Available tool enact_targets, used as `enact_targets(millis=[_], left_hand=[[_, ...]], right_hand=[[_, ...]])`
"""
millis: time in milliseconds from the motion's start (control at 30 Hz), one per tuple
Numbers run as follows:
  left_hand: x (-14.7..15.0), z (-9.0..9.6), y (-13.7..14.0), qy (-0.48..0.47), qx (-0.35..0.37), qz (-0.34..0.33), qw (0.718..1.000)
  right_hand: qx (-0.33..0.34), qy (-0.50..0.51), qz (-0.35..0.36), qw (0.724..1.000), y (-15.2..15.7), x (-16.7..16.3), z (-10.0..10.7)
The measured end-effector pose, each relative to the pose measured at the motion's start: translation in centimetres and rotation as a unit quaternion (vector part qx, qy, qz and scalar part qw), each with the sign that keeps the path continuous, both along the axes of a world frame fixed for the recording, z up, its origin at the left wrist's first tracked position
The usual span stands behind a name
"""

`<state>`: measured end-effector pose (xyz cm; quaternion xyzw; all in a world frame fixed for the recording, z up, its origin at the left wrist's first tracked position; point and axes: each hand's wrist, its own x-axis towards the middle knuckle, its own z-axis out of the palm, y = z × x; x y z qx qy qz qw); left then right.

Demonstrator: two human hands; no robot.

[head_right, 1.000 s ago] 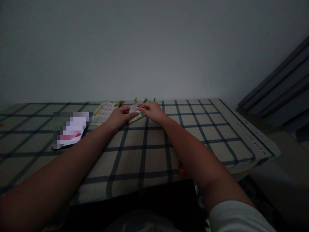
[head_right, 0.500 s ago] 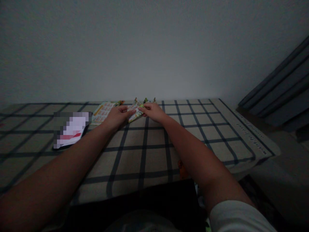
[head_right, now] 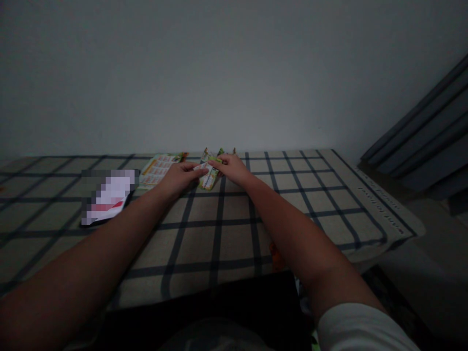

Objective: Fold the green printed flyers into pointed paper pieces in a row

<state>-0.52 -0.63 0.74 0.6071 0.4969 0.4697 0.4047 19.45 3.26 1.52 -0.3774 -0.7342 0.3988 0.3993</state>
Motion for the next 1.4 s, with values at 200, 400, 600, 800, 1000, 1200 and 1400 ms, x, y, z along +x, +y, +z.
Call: enact_targets(millis=[200, 400, 600, 800, 1000, 1200, 1400], left_hand=[[0.37, 0.15, -0.1, -0.083, -0.001, -0.003, 0.997], [0.48, 0.25, -0.09, -0.086, -0.02, -0.013, 0.996], [0.39, 0.31, -0.3, -0.033, -0.025, -0.013, 0.999], [-0.12, -0.01, 0.06, 0.012, 0.041, 0.007, 0.999], [-0.04, -0.44, 0.43, -0.012, 0.04, 0.009, 0.999], [0.05, -0.27, 0.29, -0.023, 0.021, 0.007, 0.999], [0.23, 0.34, 0.01, -0.043, 0.041, 0.023, 0.998]], right_hand=[[-0.096, 0.072, 0.04, 0.992, 0.02, -0.28, -0.12], [-0.069, 0.042, 0.027, 0.996, -0.12, -0.13, -0.14], [-0.012, -0.012, 0.005, 1.0, -0.04, -0.14, -0.35], [-0.046, 0.023, 0.035, 0.998, -0.1, -0.21, -0.1], [-0.039, 0.011, 0.038, 0.998, -0.01, -0.08, -0.24], [-0.022, -0.001, 0.023, 1.0, -0.15, -0.14, -0.17], [-0.04, -0.003, 0.05, 0.998, -0.28, -0.21, -0.07]])
